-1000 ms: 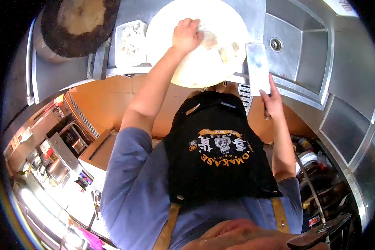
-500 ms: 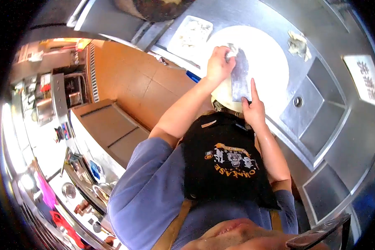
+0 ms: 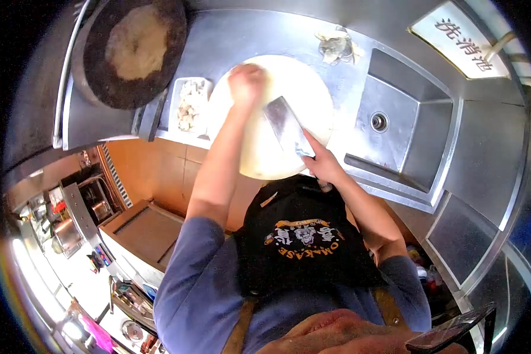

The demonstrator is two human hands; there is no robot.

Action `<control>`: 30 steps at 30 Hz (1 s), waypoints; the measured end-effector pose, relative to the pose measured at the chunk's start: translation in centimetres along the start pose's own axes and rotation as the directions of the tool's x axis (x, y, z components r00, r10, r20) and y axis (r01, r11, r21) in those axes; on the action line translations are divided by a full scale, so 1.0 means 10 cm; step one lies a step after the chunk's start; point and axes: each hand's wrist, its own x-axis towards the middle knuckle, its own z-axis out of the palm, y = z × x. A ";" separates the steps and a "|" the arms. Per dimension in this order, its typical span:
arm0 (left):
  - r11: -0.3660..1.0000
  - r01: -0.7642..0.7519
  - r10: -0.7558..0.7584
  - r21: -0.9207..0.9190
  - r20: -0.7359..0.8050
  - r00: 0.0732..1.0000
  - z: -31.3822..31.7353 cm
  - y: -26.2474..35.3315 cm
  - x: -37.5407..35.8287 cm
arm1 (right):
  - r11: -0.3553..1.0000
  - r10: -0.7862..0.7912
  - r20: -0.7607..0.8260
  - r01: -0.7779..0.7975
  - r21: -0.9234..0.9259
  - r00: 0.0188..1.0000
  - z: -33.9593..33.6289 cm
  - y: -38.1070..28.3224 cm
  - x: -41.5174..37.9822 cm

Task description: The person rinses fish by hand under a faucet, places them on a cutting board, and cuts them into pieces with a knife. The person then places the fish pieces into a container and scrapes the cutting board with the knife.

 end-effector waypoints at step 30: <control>0.045 0.796 -0.391 -0.603 0.723 0.569 -0.39 0.77 -0.22 | 0.956 0.104 -0.111 -0.068 0.287 0.988 -0.44 0.35 -0.33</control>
